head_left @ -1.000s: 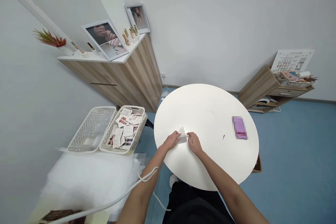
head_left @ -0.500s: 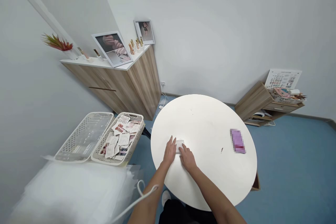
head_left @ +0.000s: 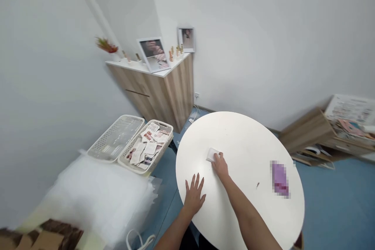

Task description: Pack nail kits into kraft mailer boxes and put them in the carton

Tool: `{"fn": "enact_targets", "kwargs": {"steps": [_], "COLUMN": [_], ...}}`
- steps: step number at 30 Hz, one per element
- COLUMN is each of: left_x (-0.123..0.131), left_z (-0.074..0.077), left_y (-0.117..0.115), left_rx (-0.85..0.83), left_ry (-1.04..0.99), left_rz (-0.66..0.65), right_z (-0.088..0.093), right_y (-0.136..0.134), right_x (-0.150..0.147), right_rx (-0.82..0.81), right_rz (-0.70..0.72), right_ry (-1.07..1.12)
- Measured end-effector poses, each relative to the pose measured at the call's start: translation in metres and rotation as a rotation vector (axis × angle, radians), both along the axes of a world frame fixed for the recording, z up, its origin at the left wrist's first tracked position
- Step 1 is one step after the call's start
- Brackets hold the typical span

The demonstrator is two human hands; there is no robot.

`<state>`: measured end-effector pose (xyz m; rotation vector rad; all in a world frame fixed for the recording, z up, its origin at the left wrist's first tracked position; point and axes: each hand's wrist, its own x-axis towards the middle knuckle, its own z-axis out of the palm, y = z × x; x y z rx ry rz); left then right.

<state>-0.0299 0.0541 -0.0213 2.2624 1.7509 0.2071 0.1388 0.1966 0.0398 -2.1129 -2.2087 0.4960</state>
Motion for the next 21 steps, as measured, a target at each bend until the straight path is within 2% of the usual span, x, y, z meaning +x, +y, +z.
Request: {"fn": "enact_targets", "kwargs": {"steps": [2,4,7,8,10,11,13,15,18,21], "left_x": [0.002,0.005,0.006,0.003,-0.009,-0.018,-0.046,-0.080,-0.138,-0.193], "left_z": [0.003,0.008,0.023,0.030,0.044,0.051,0.064,0.076,0.087,0.094], "left_y": [0.002,0.005,0.011,0.012,0.008,0.002,-0.018,-0.049,-0.109,-0.178], "left_rx": [-0.071,-0.156,-0.279,-0.299,-0.282,-0.260,-0.216,-0.160,-0.036,0.075], "left_ry": [0.035,0.035,-0.089,-0.173,-0.355,-0.436,-0.548,-0.564,-0.536,-0.482], "left_rz": [-0.022,-0.022,0.039,0.083,0.281,0.380,0.549,0.712,0.960,1.167], "right_z": [-0.002,-0.006,-0.016,-0.019,-0.023,-0.024,-0.021,-0.015,-0.001,0.013], "right_y": [0.013,0.021,0.020,0.019,0.014,0.012,0.008,0.001,-0.019,-0.053], "right_x": [0.012,0.021,0.027,0.026,0.020,0.014,-0.007,-0.037,-0.099,-0.168], "right_rx": [0.028,0.088,0.190,0.240,0.354,0.398,0.447,0.447,0.426,0.429], "right_rz": [0.017,0.100,0.116,0.082,-0.030,-0.041,0.021,0.150,0.335,0.552], "right_ry": [-0.063,-0.120,-0.155,-0.141,-0.065,-0.012,0.103,0.204,0.316,0.399]}}
